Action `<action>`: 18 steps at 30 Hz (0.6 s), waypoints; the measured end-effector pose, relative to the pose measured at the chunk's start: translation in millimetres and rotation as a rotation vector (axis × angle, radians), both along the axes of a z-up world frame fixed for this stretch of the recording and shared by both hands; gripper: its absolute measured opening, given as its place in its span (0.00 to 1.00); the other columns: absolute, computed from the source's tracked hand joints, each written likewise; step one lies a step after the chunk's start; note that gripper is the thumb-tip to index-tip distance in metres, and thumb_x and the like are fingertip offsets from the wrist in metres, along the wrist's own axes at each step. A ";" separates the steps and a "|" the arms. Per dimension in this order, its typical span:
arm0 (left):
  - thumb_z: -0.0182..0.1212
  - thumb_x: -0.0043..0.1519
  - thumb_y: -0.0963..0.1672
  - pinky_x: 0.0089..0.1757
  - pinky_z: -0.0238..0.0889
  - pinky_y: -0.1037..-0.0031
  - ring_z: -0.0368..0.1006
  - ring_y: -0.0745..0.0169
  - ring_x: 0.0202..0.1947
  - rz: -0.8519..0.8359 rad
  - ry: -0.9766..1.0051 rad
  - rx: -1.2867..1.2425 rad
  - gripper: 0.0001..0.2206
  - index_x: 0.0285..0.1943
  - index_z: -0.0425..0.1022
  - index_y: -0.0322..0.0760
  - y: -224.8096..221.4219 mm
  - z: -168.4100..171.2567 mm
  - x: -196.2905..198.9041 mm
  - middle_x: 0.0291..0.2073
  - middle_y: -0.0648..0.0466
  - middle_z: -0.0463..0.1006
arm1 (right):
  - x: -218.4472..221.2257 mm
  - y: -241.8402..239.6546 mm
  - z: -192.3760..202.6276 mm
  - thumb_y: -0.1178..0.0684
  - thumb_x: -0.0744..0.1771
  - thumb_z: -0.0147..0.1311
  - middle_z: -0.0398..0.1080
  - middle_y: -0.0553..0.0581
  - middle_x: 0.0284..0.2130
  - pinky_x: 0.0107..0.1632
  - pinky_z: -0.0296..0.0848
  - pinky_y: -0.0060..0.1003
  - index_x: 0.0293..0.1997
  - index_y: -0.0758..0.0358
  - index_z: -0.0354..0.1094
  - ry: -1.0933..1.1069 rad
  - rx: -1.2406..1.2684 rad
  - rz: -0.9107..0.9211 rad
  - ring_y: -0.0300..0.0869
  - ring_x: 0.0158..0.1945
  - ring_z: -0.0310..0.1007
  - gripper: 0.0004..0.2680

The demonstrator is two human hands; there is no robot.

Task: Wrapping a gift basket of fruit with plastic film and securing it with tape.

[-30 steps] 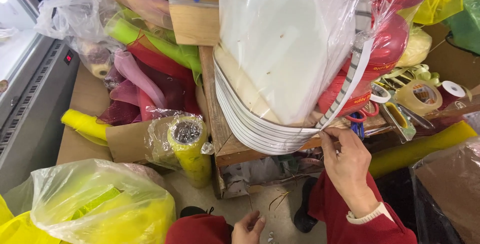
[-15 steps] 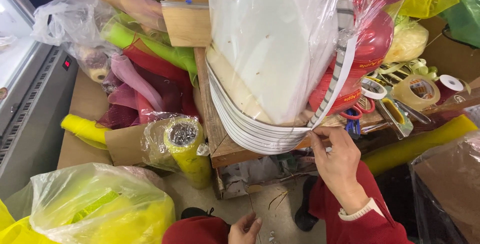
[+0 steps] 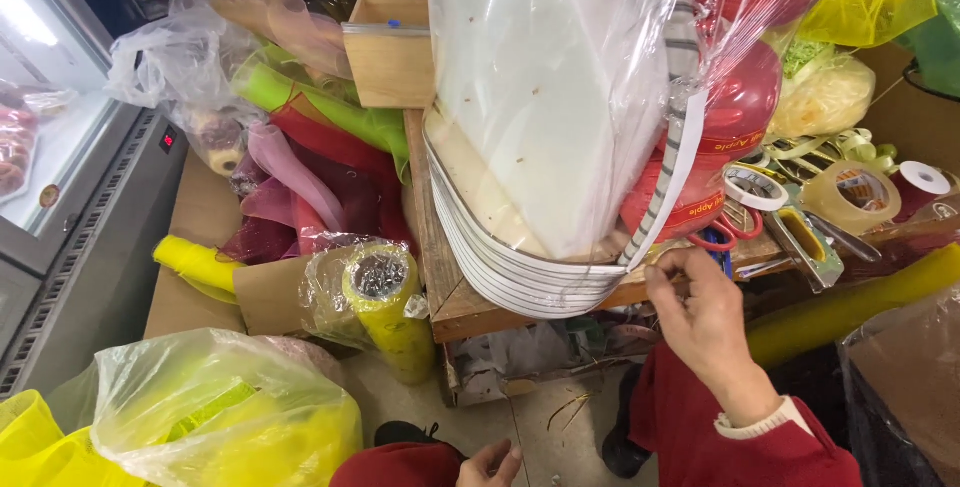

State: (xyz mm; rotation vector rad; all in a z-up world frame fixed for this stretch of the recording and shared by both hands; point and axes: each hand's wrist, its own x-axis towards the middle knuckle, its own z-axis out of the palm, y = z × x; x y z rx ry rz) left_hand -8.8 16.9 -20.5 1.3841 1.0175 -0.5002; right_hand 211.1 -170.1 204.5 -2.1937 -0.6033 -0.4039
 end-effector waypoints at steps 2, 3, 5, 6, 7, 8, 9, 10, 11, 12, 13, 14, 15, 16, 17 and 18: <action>0.66 0.61 0.58 0.66 0.66 0.73 0.76 0.64 0.67 0.004 0.017 -0.007 0.31 0.72 0.75 0.50 1.4 3.7 0.4 0.68 0.60 0.80 | -0.5 -1.6 -0.8 0.55 0.69 0.57 0.74 0.54 0.33 0.35 0.74 0.35 0.42 0.63 0.70 -0.039 -0.038 0.035 0.41 0.32 0.72 0.04; 0.66 0.61 0.58 0.66 0.65 0.73 0.76 0.65 0.67 0.008 0.033 -0.016 0.30 0.72 0.75 0.52 1.3 5.3 0.7 0.67 0.61 0.80 | -1.0 -3.3 -1.3 0.56 0.69 0.57 0.76 0.58 0.36 0.36 0.80 0.33 0.45 0.66 0.71 -0.078 -0.078 0.070 0.43 0.34 0.77 0.05; 0.67 0.61 0.58 0.66 0.66 0.75 0.77 0.66 0.66 0.014 0.022 0.002 0.30 0.72 0.76 0.51 -1.5 1.1 1.7 0.67 0.61 0.81 | -3.5 -0.6 -12.8 0.53 0.67 0.62 0.76 0.55 0.38 0.41 0.78 0.36 0.45 0.63 0.71 -0.104 -0.075 0.031 0.43 0.38 0.77 0.07; 0.68 0.60 0.58 0.66 0.67 0.76 0.79 0.66 0.65 0.025 0.015 0.019 0.31 0.71 0.76 0.50 -2.1 -1.0 0.6 0.66 0.60 0.82 | -5.4 1.8 -19.3 0.50 0.65 0.66 0.77 0.52 0.39 0.46 0.75 0.39 0.45 0.60 0.71 -0.126 -0.073 -0.003 0.43 0.42 0.78 0.10; 0.68 0.60 0.58 0.66 0.67 0.76 0.79 0.66 0.65 0.023 0.016 0.022 0.31 0.71 0.76 0.50 -2.1 1.4 1.0 0.66 0.60 0.82 | -6.5 6.8 -19.7 0.50 0.65 0.66 0.77 0.52 0.39 0.46 0.75 0.39 0.45 0.60 0.71 -0.125 -0.070 -0.004 0.43 0.42 0.78 0.10; 0.67 0.60 0.58 0.66 0.66 0.76 0.79 0.66 0.65 0.016 0.021 0.018 0.31 0.71 0.76 0.50 -2.2 3.8 1.1 0.66 0.60 0.82 | -7.4 12.0 -20.2 0.51 0.65 0.66 0.76 0.52 0.38 0.42 0.76 0.36 0.44 0.60 0.72 -0.101 -0.015 0.006 0.41 0.38 0.77 0.09; 0.67 0.60 0.59 0.66 0.66 0.75 0.78 0.65 0.65 0.009 0.026 0.015 0.31 0.72 0.76 0.51 -2.2 6.3 1.3 0.66 0.60 0.81 | -8.3 17.4 -20.5 0.52 0.66 0.66 0.76 0.51 0.37 0.39 0.77 0.34 0.43 0.59 0.72 -0.078 0.040 0.016 0.39 0.34 0.76 0.08; 0.67 0.60 0.59 0.66 0.66 0.75 0.78 0.65 0.65 0.010 0.027 0.017 0.31 0.72 0.76 0.51 -2.5 3.7 1.0 0.66 0.60 0.81 | -7.3 17.8 -22.2 0.52 0.66 0.66 0.76 0.51 0.37 0.39 0.77 0.34 0.43 0.59 0.72 -0.077 0.042 0.017 0.39 0.34 0.76 0.08; 0.67 0.61 0.58 0.66 0.66 0.75 0.78 0.64 0.66 0.011 0.031 0.006 0.31 0.73 0.74 0.49 -2.6 1.2 0.6 0.67 0.58 0.80 | -6.5 18.4 -23.9 0.53 0.67 0.64 0.76 0.51 0.36 0.39 0.75 0.34 0.43 0.60 0.72 -0.132 0.061 0.030 0.39 0.35 0.74 0.06; 0.66 0.63 0.58 0.66 0.66 0.74 0.77 0.63 0.67 0.014 0.033 -0.004 0.31 0.74 0.72 0.48 -1.8 -1.2 1.1 0.69 0.57 0.78 | -4.9 19.9 -25.2 0.54 0.68 0.62 0.75 0.51 0.35 0.39 0.73 0.35 0.43 0.60 0.72 -0.190 0.081 0.045 0.39 0.35 0.72 0.05; 0.66 0.63 0.58 0.66 0.66 0.74 0.77 0.63 0.67 0.016 0.032 -0.001 0.31 0.74 0.72 0.48 1.6 -10.4 0.6 0.69 0.57 0.78 | -4.0 20.9 -24.3 0.54 0.68 0.62 0.75 0.51 0.35 0.39 0.73 0.35 0.43 0.60 0.72 -0.190 0.084 0.046 0.39 0.35 0.72 0.05; 0.67 0.62 0.58 0.63 0.69 0.77 0.80 0.64 0.63 0.018 0.016 -0.013 0.32 0.74 0.73 0.47 3.5 -19.8 -0.1 0.65 0.56 0.82 | -3.7 20.5 -23.4 0.55 0.69 0.60 0.74 0.51 0.35 0.37 0.73 0.35 0.43 0.61 0.71 -0.199 0.082 0.083 0.40 0.33 0.71 0.04; 0.67 0.60 0.59 0.60 0.72 0.79 0.84 0.65 0.58 0.020 0.000 -0.026 0.33 0.73 0.74 0.47 5.4 -29.2 -0.8 0.61 0.54 0.86 | -3.2 20.0 -22.3 0.55 0.69 0.58 0.73 0.52 0.34 0.35 0.72 0.35 0.43 0.62 0.69 -0.207 0.079 0.119 0.40 0.31 0.70 0.04; 0.67 0.60 0.59 0.60 0.72 0.79 0.84 0.65 0.58 0.020 -0.002 -0.024 0.33 0.73 0.74 0.47 5.5 -28.7 -1.5 0.61 0.54 0.86 | -2.4 18.6 -21.3 0.55 0.69 0.58 0.73 0.52 0.34 0.35 0.72 0.35 0.43 0.62 0.69 -0.209 0.081 0.119 0.40 0.31 0.70 0.04; 0.68 0.61 0.58 0.61 0.70 0.78 0.82 0.63 0.61 0.037 -0.006 -0.042 0.32 0.73 0.74 0.47 5.6 -28.1 -2.2 0.63 0.54 0.84 | -1.7 17.1 -20.1 0.54 0.70 0.57 0.72 0.50 0.33 0.31 0.68 0.34 0.42 0.61 0.68 -0.105 0.069 0.132 0.38 0.25 0.66 0.04; 0.68 0.62 0.56 0.63 0.69 0.77 0.80 0.62 0.64 0.055 -0.011 -0.059 0.31 0.72 0.75 0.46 6.1 -27.4 -3.2 0.65 0.54 0.83 | -1.1 16.2 -18.9 0.52 0.70 0.56 0.71 0.49 0.31 0.26 0.65 0.33 0.42 0.61 0.66 -0.001 0.058 0.146 0.36 0.19 0.63 0.05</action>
